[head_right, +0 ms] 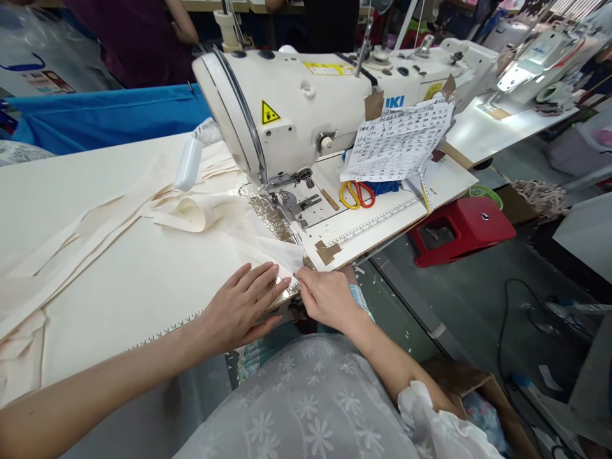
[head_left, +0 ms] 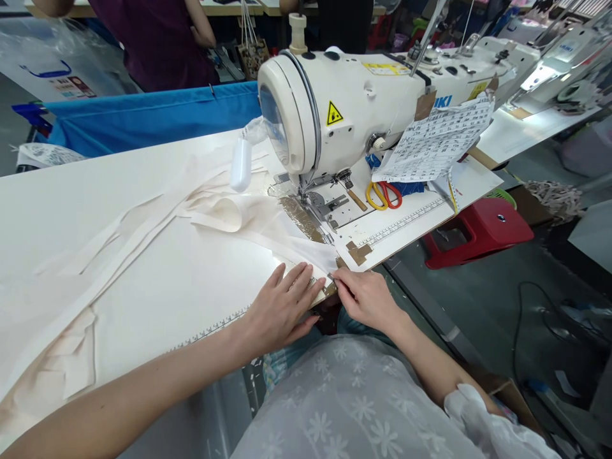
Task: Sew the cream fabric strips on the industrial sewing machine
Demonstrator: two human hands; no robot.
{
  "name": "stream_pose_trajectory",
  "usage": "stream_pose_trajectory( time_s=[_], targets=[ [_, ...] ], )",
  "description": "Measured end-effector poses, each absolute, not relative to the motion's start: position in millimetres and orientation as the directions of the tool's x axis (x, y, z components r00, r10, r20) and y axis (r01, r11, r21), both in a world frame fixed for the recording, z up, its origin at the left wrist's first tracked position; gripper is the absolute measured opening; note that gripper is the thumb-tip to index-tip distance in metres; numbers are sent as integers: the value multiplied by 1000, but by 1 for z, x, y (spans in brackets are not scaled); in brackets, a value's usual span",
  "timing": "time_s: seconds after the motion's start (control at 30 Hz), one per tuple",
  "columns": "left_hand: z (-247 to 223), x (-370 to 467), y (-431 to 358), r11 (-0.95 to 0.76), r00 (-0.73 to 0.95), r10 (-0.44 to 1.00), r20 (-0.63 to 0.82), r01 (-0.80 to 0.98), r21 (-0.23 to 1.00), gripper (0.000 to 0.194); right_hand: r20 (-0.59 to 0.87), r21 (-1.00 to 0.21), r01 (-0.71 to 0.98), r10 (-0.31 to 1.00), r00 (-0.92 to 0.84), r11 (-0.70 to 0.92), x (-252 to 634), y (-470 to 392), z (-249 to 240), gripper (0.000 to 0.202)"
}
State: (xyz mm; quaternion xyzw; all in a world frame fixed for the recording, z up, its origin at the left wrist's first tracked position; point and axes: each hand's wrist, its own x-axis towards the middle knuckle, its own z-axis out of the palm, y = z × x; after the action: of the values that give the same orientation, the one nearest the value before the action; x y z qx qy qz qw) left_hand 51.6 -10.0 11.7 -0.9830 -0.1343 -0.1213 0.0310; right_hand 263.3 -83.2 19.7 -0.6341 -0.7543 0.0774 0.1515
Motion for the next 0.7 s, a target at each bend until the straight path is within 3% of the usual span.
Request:
stream_pose_trajectory(
  time_s=[0.33,0.47,0.57,0.7],
  targets=[
    [5,51,-6,-969,940,229,251,245,-32,50,248,-651,747,968,42,135,274,-100,14,16],
    [7,52,-7,-979,924,189,332,202,-6,48,305,-620,775,947,97,120,262,-88,16,19],
    [11,48,-17,-992,911,99,400,122,-33,61,339,-547,834,930,143,71,249,-70,20,21],
    [9,40,-22,-1000,951,1,309,5,-14,69,402,-420,899,914,59,127,238,-43,13,17]
  ],
)
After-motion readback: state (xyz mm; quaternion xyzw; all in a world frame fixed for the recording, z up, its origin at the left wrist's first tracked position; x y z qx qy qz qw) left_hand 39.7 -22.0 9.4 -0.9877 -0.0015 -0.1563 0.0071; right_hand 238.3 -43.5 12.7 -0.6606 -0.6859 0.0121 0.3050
